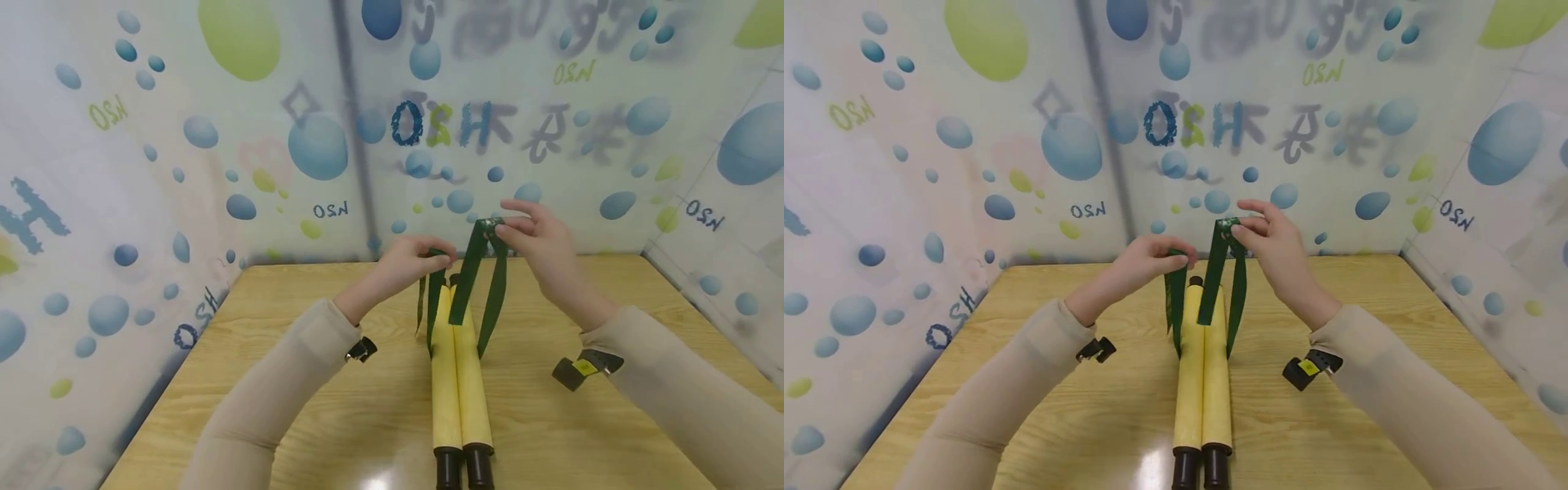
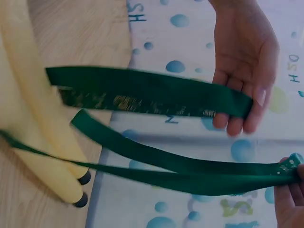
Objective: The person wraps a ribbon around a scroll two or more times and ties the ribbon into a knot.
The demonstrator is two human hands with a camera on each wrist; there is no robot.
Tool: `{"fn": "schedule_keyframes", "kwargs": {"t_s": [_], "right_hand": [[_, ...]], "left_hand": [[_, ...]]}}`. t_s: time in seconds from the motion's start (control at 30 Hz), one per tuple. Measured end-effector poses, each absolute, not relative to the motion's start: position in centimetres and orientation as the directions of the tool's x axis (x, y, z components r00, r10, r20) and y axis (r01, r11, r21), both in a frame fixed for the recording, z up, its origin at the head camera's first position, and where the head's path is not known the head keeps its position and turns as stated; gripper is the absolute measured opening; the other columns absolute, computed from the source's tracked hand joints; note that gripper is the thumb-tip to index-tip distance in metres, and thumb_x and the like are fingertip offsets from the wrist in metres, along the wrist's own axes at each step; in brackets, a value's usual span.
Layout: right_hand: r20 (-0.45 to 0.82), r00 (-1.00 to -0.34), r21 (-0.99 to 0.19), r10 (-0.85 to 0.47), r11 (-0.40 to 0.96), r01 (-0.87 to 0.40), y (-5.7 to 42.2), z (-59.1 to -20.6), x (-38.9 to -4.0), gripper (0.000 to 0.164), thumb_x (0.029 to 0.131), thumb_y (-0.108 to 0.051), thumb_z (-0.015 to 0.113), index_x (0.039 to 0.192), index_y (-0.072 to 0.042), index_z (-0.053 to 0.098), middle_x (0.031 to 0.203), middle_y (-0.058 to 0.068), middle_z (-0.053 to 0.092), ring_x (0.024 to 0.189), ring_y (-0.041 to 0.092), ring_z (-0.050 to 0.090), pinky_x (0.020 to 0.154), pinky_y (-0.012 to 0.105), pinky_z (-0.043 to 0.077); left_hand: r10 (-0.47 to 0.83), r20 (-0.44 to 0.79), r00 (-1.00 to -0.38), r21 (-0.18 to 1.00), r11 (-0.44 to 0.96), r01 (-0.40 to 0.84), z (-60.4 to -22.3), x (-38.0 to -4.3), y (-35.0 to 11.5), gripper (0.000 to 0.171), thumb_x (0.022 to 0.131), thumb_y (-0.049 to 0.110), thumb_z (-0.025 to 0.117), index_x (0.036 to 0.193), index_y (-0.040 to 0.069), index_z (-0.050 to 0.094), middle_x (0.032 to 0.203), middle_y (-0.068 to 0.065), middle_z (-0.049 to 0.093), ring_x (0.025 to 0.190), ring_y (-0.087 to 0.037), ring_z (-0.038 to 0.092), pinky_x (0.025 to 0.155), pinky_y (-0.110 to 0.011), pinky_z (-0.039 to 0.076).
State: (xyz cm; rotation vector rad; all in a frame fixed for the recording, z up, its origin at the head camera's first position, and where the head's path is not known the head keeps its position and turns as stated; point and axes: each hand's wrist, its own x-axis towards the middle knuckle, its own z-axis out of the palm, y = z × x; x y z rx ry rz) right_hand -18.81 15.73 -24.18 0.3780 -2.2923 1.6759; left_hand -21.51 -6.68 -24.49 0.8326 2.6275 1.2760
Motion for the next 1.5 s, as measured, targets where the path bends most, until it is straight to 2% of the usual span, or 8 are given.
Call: {"fn": "schedule_keyframes", "kwargs": {"t_s": [0.17, 0.5, 0.77, 0.87, 1.0, 1.2, 1.37, 1.5], "right_hand": [[0.331, -0.940, -0.914, -0.078, 0.224, -0.340, 14.0, -23.2, -19.0, 0.045, 0.091, -0.026, 0.063, 0.130, -0.009, 0.052, 0.126, 0.020, 0.056, 0.117, 0.025, 0.052, 0.100, 0.047, 0.035], [0.312, -0.934, -0.907, -0.171, 0.240, -0.347, 12.1, -22.9, -19.1, 0.043, 0.091, -0.022, 0.062, 0.131, -0.008, 0.052, 0.128, 0.014, 0.056, 0.119, 0.021, 0.052, 0.098, 0.044, 0.039], [0.241, -0.930, -0.909, -0.278, 0.271, -0.317, 12.8, -24.2, -20.2, 0.040, 0.100, -0.031, 0.042, 0.131, -0.005, 0.052, 0.120, 0.014, 0.053, 0.093, 0.020, 0.053, 0.081, 0.031, 0.045], [0.166, -0.913, -0.939, -0.373, 0.224, -0.263, 13.5, -24.8, -20.6, 0.043, 0.103, -0.029, 0.034, 0.131, 0.001, 0.048, 0.122, 0.017, 0.051, 0.102, 0.018, 0.056, 0.085, 0.026, 0.046], [0.092, -0.866, -0.953, -0.491, 0.208, -0.220, 14.3, -25.4, -21.1, 0.046, 0.104, -0.029, 0.028, 0.133, 0.003, 0.044, 0.132, 0.018, 0.046, 0.123, 0.025, 0.047, 0.102, 0.036, 0.037], [0.057, -0.825, -0.945, -0.563, 0.236, -0.227, 15.1, -26.2, -21.4, 0.047, 0.103, -0.031, 0.032, 0.136, 0.001, 0.038, 0.139, 0.017, 0.038, 0.129, 0.033, 0.037, 0.109, 0.051, 0.021], [0.055, -0.866, -0.904, -0.497, 0.343, -0.254, 15.7, -26.5, -21.4, 0.050, 0.099, -0.031, 0.044, 0.137, 0.002, 0.041, 0.142, 0.020, 0.036, 0.126, 0.038, 0.039, 0.106, 0.059, 0.019], [0.095, -0.897, -0.838, -0.432, 0.452, -0.306, 15.9, -26.2, -21.3, 0.044, 0.096, -0.031, 0.052, 0.127, 0.000, 0.053, 0.138, 0.019, 0.043, 0.128, 0.037, 0.037, 0.104, 0.057, 0.025]], "left_hand": [[0.571, 0.099, -0.815, 0.733, 0.512, 0.448, -24.2, -21.0, -5.3, 0.032, 0.094, 0.032, 0.056, 0.121, 0.018, 0.063, 0.126, 0.003, 0.058, 0.119, -0.017, 0.050, 0.095, -0.036, 0.043], [0.546, 0.167, -0.821, 0.680, 0.539, 0.497, -25.1, -21.3, -3.1, 0.035, 0.090, 0.034, 0.062, 0.115, 0.010, 0.063, 0.091, -0.001, 0.067, 0.071, -0.012, 0.055, 0.063, -0.023, 0.044], [0.562, 0.140, -0.815, 0.808, 0.411, 0.422, -25.4, -21.2, -3.0, 0.015, 0.091, 0.017, 0.058, 0.091, 0.003, 0.066, 0.079, 0.003, 0.057, 0.069, -0.004, 0.048, 0.063, -0.019, 0.040], [0.568, 0.065, -0.820, 0.872, 0.367, 0.324, -25.3, -21.0, -3.3, 0.016, 0.090, 0.017, 0.058, 0.086, 0.002, 0.062, 0.078, -0.002, 0.055, 0.071, -0.009, 0.047, 0.067, -0.023, 0.040], [0.623, 0.022, -0.782, 0.921, 0.292, 0.259, -25.3, -20.8, -3.7, 0.019, 0.089, 0.020, 0.059, 0.097, 0.002, 0.064, 0.103, -0.005, 0.064, 0.096, -0.011, 0.055, 0.088, -0.027, 0.042], [0.660, 0.049, -0.750, 0.919, 0.264, 0.293, -25.6, -20.8, -4.3, 0.022, 0.090, 0.023, 0.060, 0.099, 0.004, 0.063, 0.107, -0.007, 0.062, 0.099, -0.016, 0.056, 0.088, -0.030, 0.045], [0.591, 0.052, -0.805, 0.917, 0.290, 0.273, -26.1, -21.1, -4.8, 0.027, 0.093, 0.026, 0.057, 0.108, 0.005, 0.063, 0.111, -0.003, 0.063, 0.104, -0.014, 0.056, 0.090, -0.031, 0.044], [0.520, 0.063, -0.852, 0.929, 0.282, 0.241, -26.6, -21.4, -5.2, 0.026, 0.096, 0.029, 0.053, 0.108, 0.006, 0.060, 0.102, -0.008, 0.069, 0.088, -0.015, 0.062, 0.073, -0.028, 0.045]]}}
